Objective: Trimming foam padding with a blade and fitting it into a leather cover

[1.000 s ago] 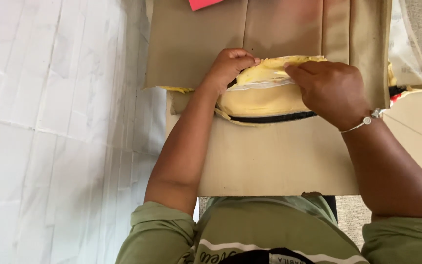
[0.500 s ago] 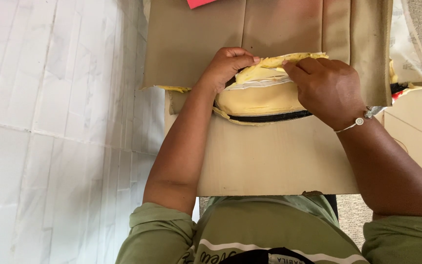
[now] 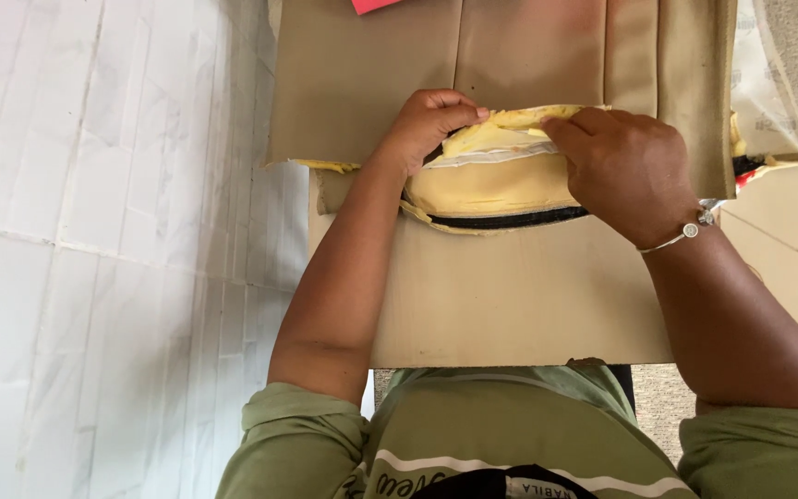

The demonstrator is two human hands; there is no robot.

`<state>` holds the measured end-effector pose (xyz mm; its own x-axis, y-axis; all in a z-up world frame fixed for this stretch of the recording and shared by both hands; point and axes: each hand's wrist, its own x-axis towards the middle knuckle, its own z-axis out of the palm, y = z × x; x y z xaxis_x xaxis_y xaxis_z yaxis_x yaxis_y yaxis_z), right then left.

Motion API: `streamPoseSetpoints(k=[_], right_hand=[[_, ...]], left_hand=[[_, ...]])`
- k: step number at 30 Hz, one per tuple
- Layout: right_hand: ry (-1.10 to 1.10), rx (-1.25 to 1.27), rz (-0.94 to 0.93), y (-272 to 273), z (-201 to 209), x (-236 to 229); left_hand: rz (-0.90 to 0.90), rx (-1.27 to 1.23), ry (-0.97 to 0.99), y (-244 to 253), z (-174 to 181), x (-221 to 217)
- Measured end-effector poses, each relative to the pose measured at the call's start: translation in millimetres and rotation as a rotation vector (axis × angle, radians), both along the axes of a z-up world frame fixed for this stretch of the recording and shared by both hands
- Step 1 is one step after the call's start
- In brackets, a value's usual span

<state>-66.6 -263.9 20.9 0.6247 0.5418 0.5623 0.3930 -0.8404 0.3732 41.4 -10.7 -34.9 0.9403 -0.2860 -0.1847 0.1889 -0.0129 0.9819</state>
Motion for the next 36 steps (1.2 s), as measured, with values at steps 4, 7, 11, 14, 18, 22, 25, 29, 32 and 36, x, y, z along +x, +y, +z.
streamPoseSetpoints(k=[4,7,11,14,18,22,25,29,32,36], right_hand=[[-0.009,0.007,-0.009,-2.7,-3.8,1.8],[0.08,0.049,0.003,-3.0,0.1,1.2],[0.277,0.216,0.069,8.0,13.8,-2.5],[0.279,0.203,0.085,3.3,21.6,-0.4],[0.34,0.268,0.112,-2.0,21.0,-11.6],[0.609,0.265,0.068,5.7,21.4,-1.8],[0.736,0.31,0.145,-6.3,-11.4,9.1],[0.803,0.234,0.157,-17.6,-58.7,19.9],[0.987,0.337,0.094,-21.2,-45.1,20.6],[1.176,0.448,0.128,-42.9,-31.7,49.4]], left_hand=[[0.006,0.082,-0.007,1.0,9.7,-13.1],[-0.007,0.136,-0.056,1.1,-1.3,-12.5],[0.009,0.064,-0.094,7.7,-32.1,-10.9],[0.01,0.078,-0.091,4.7,-19.5,-12.6],[0.004,0.066,-0.072,7.1,-7.3,-27.0],[-0.124,0.124,-0.022,19.8,-10.3,-6.3],[-0.177,0.149,0.086,9.0,9.5,3.2],[-0.139,0.137,0.122,7.5,17.3,-0.7],[-0.115,0.111,0.106,5.9,25.9,-5.8],[-0.101,0.2,-0.305,8.4,-7.0,30.9]])
